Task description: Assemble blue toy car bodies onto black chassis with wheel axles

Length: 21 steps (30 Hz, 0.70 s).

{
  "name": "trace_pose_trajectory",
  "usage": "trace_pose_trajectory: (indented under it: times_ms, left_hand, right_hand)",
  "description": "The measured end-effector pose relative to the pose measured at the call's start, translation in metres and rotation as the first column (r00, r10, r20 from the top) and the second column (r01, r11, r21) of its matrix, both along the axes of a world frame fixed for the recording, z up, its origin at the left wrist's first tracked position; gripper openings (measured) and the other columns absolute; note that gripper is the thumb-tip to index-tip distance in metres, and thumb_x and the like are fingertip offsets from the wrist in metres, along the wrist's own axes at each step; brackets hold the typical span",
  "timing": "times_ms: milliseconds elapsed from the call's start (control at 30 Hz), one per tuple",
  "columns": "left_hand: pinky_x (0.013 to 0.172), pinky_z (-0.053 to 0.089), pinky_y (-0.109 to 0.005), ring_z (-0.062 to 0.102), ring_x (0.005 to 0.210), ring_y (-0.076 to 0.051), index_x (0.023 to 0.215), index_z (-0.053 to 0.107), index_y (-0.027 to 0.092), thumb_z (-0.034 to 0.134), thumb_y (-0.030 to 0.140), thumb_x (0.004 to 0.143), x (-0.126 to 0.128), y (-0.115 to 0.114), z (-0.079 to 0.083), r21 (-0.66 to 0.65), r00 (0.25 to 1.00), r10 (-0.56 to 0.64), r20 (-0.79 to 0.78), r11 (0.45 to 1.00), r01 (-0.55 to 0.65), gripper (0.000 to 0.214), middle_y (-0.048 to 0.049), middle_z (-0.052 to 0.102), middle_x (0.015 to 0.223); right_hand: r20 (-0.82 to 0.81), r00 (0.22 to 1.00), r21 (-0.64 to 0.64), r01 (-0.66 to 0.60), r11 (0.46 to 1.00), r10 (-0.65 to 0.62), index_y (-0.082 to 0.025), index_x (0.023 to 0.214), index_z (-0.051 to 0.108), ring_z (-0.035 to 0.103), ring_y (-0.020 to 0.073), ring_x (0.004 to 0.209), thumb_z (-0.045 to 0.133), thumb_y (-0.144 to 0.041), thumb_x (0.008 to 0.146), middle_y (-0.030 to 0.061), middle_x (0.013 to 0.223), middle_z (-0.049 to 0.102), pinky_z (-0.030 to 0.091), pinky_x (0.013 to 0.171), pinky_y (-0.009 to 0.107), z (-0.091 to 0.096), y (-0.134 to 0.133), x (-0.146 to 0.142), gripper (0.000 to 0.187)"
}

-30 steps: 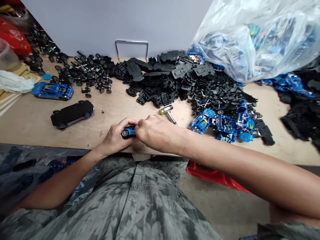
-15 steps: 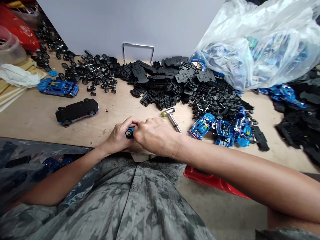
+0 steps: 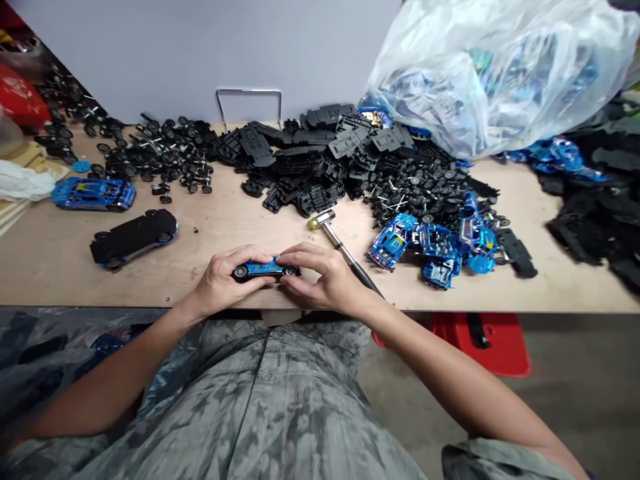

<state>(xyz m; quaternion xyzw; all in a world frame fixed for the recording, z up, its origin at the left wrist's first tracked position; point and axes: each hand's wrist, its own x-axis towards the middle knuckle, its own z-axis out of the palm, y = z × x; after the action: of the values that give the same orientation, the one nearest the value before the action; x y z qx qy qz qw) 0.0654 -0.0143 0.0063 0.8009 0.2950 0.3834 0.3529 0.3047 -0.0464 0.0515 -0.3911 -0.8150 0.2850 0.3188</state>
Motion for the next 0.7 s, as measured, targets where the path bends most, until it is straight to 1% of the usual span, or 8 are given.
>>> trace_pose_trajectory:
  times_ms: [100, 200, 300, 433, 600, 700]
  left_hand:
    - [0.091, 0.059, -0.033, 0.074, 0.103, -0.022, 0.109, 0.068, 0.018, 0.077, 0.026, 0.090, -0.002, 0.002, 0.011, 0.092, 0.992, -0.031, -0.125, 0.995, 0.043, 0.023, -0.0113, 0.076, 0.112]
    - [0.088, 0.059, -0.030, 0.075, 0.099, -0.020, 0.114, 0.065, 0.019, 0.073, 0.023, 0.092, -0.001, 0.002, 0.017, 0.098, 0.983, -0.055, -0.178, 0.992, 0.073, 0.024, -0.0090, 0.075, 0.108]
    - [0.090, 0.059, -0.028, 0.074, 0.100, -0.019, 0.113, 0.065, 0.019, 0.070, 0.017, 0.093, 0.002, 0.002, 0.016, 0.110, 0.986, -0.090, -0.137, 0.988, 0.106, 0.021, -0.0082, 0.075, 0.109]
    - [0.090, 0.060, -0.026, 0.074, 0.102, -0.018, 0.111, 0.067, 0.019, 0.070, 0.012, 0.092, 0.004, 0.001, 0.013, 0.126, 0.992, -0.100, -0.073, 0.986, 0.109, 0.020, -0.0097, 0.074, 0.113]
    - [0.087, 0.060, -0.026, 0.075, 0.099, -0.017, 0.109, 0.069, 0.020, 0.070, 0.012, 0.091, 0.005, 0.001, 0.011, 0.143, 0.993, -0.097, -0.063, 0.984, 0.106, 0.020, -0.0100, 0.074, 0.111]
    - [0.088, 0.060, -0.026, 0.074, 0.098, -0.017, 0.108, 0.068, 0.019, 0.071, 0.010, 0.090, 0.007, 0.000, 0.010, 0.165, 0.995, -0.078, -0.068, 0.982, 0.089, 0.020, -0.0102, 0.074, 0.110]
  right_hand:
    - [-0.043, 0.999, 0.036, 0.010, 0.999, -0.008, -0.016, 0.125, 0.070, 0.074, 0.0222, 0.104, 0.068, -0.019, 0.094, 0.0148, 0.114, 0.076, 0.063, 0.091, 0.039, -0.007, -0.003, -0.005, 0.031]
    - [-0.082, 0.996, 0.106, 0.039, 0.994, -0.031, -0.016, 0.127, 0.068, 0.073, 0.0220, 0.103, 0.066, -0.019, 0.095, 0.0142, 0.112, 0.075, 0.063, 0.089, 0.038, -0.011, -0.004, -0.008, 0.033]
    - [-0.099, 0.992, 0.124, 0.094, 0.988, -0.082, -0.016, 0.124, 0.068, 0.073, 0.0205, 0.099, 0.064, -0.018, 0.096, 0.0125, 0.107, 0.075, 0.062, 0.086, 0.036, -0.015, -0.007, -0.011, 0.028]
    - [-0.148, 0.983, 0.138, 0.131, 0.982, -0.110, -0.014, 0.120, 0.069, 0.072, 0.0199, 0.094, 0.064, -0.015, 0.095, 0.0130, 0.103, 0.074, 0.061, 0.083, 0.035, -0.021, -0.009, -0.014, 0.025]
    - [-0.163, 0.975, 0.145, 0.173, 0.974, -0.149, -0.015, 0.114, 0.069, 0.070, 0.0192, 0.086, 0.063, -0.017, 0.095, 0.0118, 0.097, 0.073, 0.060, 0.076, 0.033, -0.027, -0.012, -0.017, 0.020]
    - [-0.161, 0.971, 0.159, 0.202, 0.966, -0.176, -0.014, 0.111, 0.068, 0.069, 0.0193, 0.083, 0.061, -0.015, 0.095, 0.0122, 0.094, 0.072, 0.058, 0.073, 0.032, -0.028, -0.014, -0.021, 0.018]
